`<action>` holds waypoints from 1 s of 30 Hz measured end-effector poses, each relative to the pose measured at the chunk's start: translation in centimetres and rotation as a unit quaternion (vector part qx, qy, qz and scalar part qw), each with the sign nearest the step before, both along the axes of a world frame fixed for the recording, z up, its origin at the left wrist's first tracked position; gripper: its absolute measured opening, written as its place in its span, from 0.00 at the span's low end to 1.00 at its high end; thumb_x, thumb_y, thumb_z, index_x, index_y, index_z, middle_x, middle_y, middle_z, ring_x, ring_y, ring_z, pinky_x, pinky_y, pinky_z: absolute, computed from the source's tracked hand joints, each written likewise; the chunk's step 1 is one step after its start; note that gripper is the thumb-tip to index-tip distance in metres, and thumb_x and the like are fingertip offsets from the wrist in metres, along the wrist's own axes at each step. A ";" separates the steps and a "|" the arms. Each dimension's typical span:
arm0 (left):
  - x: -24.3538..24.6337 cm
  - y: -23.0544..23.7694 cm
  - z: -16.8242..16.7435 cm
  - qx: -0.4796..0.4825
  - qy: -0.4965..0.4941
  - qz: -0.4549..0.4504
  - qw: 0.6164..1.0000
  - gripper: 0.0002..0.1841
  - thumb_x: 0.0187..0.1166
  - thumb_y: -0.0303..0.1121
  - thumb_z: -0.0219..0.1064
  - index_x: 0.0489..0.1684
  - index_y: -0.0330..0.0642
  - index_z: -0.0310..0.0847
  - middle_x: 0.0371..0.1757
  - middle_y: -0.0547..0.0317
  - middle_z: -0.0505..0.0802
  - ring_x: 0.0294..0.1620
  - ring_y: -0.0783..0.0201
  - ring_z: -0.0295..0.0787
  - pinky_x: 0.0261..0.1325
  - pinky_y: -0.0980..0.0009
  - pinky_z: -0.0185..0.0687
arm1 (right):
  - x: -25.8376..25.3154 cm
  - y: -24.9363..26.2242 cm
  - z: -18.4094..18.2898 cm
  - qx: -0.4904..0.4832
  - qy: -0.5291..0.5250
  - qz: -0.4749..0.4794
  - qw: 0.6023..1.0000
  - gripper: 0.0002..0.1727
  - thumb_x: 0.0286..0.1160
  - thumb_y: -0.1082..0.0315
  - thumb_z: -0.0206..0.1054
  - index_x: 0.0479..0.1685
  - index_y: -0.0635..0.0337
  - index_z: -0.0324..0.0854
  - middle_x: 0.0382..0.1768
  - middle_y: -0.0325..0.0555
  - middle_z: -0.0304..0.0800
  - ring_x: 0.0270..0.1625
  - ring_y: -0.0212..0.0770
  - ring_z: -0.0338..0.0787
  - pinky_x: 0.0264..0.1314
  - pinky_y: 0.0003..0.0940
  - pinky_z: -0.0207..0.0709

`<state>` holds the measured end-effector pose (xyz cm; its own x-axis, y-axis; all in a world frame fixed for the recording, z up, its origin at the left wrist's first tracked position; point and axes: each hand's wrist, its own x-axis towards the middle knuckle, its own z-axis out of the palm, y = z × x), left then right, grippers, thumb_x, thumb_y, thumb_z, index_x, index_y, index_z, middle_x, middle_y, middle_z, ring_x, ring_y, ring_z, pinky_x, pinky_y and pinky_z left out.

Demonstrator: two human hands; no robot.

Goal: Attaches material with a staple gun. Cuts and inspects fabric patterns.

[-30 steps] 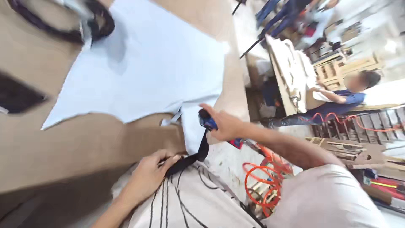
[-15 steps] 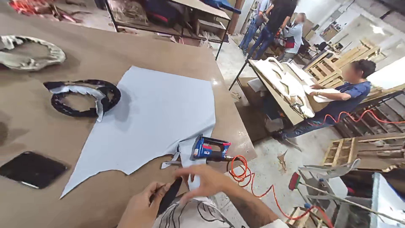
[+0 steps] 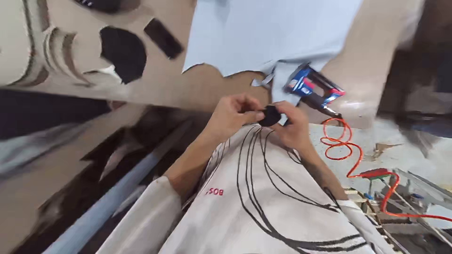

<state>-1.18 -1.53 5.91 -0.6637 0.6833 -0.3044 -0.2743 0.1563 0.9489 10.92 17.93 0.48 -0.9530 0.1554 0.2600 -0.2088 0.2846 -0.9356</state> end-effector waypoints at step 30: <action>3.7 -4.1 -3.5 -0.048 0.228 -0.244 0.941 0.07 0.85 0.34 0.63 0.45 0.43 0.86 0.44 0.63 0.92 0.47 0.72 0.89 0.54 0.71 0.88 | 0.2 1.7 0.3 -0.040 -0.096 0.314 0.944 0.12 0.75 0.60 0.75 0.35 0.60 0.90 0.52 0.50 0.89 0.58 0.42 0.88 0.61 0.38 0.86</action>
<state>2.55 -5.66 2.37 -0.3537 0.9250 -0.1391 0.2859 0.2485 0.9255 11.09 19.60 0.80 -0.8917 -0.4447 0.0846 -0.1370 0.0870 -0.9867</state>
